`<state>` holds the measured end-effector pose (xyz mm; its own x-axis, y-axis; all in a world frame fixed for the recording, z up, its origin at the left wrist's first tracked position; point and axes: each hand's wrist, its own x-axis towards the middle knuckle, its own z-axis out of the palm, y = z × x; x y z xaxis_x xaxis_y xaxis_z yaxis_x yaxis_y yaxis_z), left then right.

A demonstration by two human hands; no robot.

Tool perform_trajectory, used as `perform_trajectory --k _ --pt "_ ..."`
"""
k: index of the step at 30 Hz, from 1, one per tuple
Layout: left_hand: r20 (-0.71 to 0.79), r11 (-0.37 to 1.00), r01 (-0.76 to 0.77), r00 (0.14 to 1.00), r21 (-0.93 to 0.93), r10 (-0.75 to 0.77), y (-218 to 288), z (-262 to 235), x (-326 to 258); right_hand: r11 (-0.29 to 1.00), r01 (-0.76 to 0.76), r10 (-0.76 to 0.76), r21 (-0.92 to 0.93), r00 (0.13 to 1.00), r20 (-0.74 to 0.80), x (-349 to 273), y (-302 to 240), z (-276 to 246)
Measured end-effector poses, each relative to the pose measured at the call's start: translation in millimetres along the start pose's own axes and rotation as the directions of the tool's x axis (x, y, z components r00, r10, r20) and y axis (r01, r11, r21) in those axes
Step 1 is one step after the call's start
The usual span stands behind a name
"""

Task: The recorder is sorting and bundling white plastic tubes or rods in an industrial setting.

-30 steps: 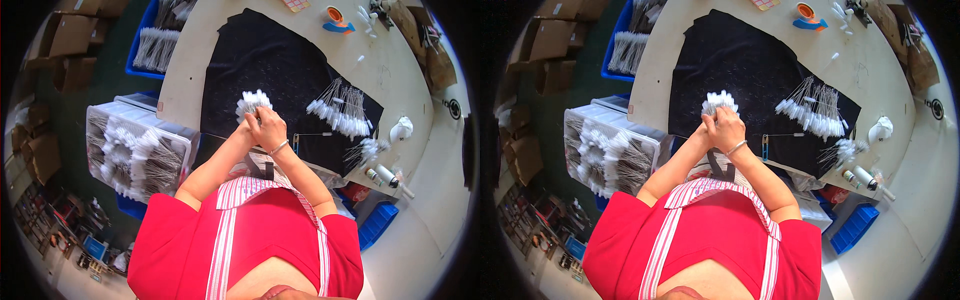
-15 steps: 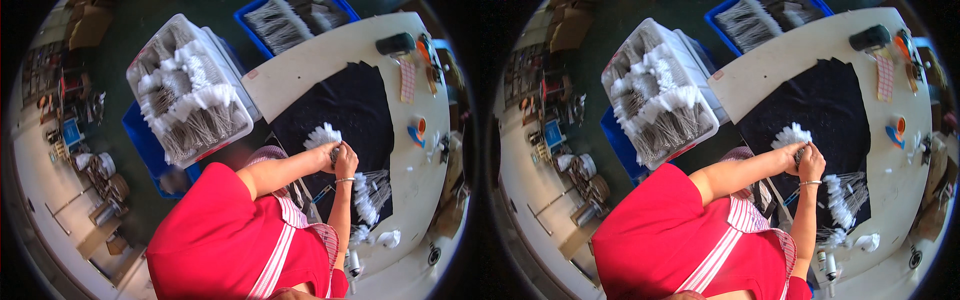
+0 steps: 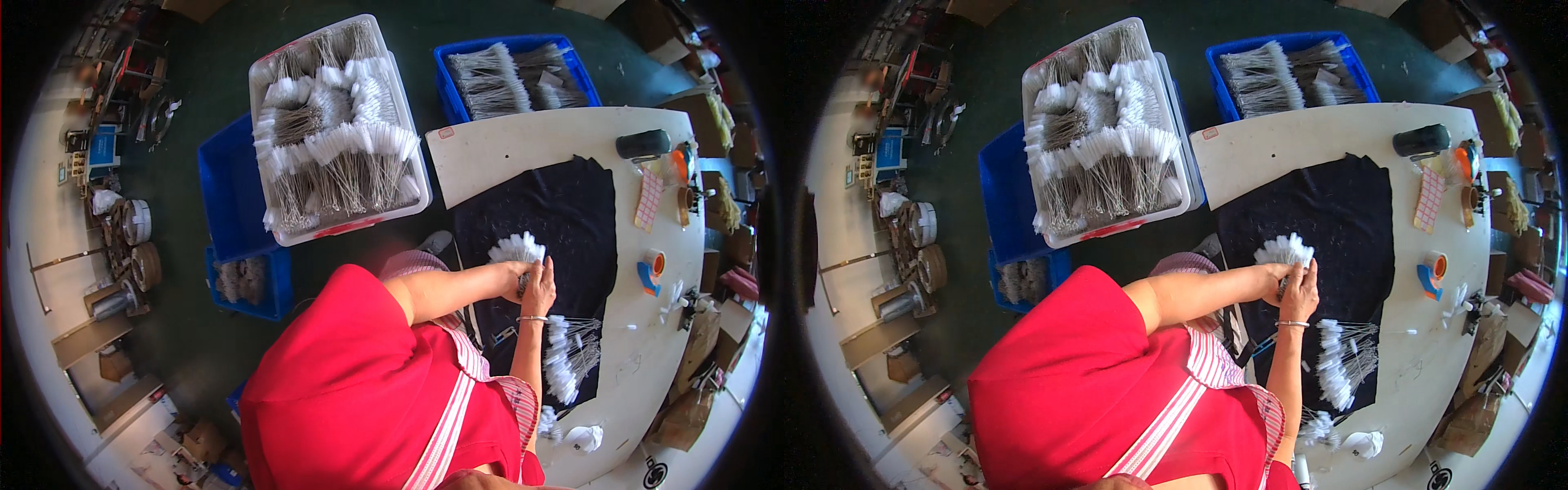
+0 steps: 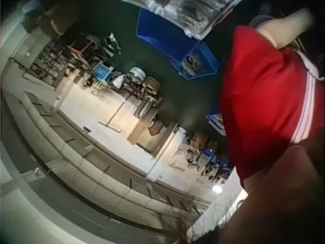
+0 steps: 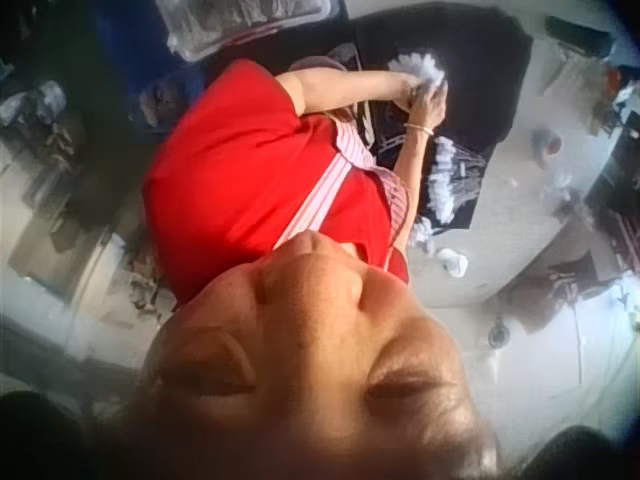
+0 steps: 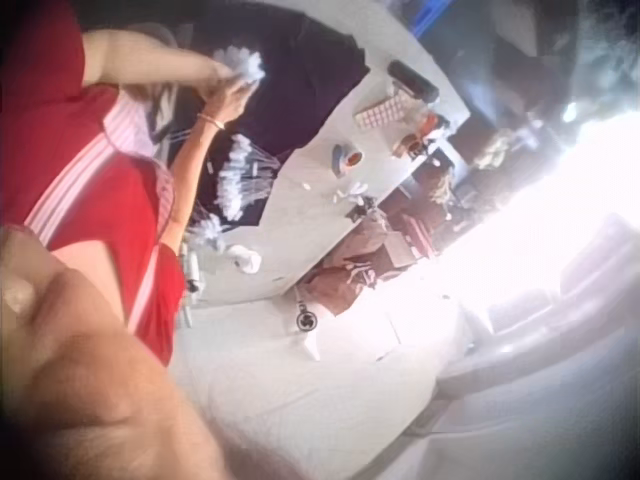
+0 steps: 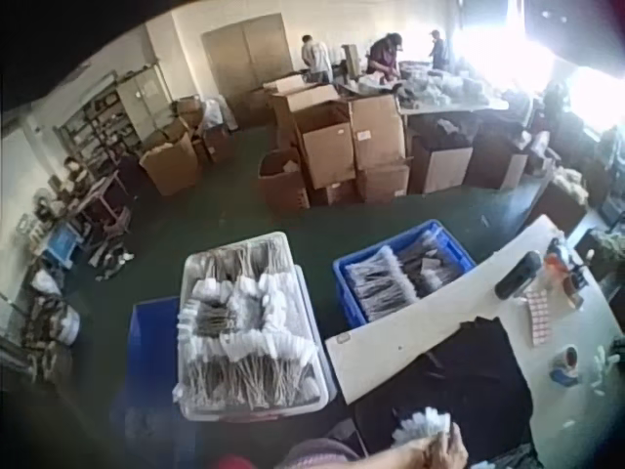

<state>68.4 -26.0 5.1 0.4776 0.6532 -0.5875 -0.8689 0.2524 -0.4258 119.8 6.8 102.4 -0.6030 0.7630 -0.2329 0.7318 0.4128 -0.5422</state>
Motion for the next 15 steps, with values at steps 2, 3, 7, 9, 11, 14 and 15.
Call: perform_trajectory --k 2,3,7,9,11,14,15 --pt "0.002 0.995 -0.091 0.996 -0.049 0.091 -7 -12 2 0.987 -0.003 -0.002 0.159 1.0 0.031 -15 -16 -8" --pt "0.022 0.998 0.0 1.0 -0.066 0.002 -4 -22 5 0.965 -0.007 -0.004 0.263 0.999 0.041 -18 -10 -9" --pt "-0.13 0.992 -0.077 0.987 0.102 0.09 -32 -26 -28 0.771 -0.174 0.067 0.613 0.979 0.193 -22 46 -3" --pt "-0.062 0.981 -0.147 0.986 0.128 0.156 -46 -36 -34 0.695 -0.304 0.108 0.652 0.94 0.323 -38 42 -15" --pt "-0.05 0.977 -0.187 0.98 0.103 0.193 -62 -37 -49 0.619 -0.279 0.093 0.734 0.954 0.284 -59 36 -24" --pt "0.035 0.967 -0.25 0.968 0.05 0.249 -90 -24 -91 0.486 -0.175 0.001 0.856 0.98 0.199 -86 29 -32" --pt "0.066 0.952 -0.304 0.951 0.034 0.302 -100 -20 -104 0.465 -0.122 -0.058 0.877 0.984 0.167 -94 24 -34"
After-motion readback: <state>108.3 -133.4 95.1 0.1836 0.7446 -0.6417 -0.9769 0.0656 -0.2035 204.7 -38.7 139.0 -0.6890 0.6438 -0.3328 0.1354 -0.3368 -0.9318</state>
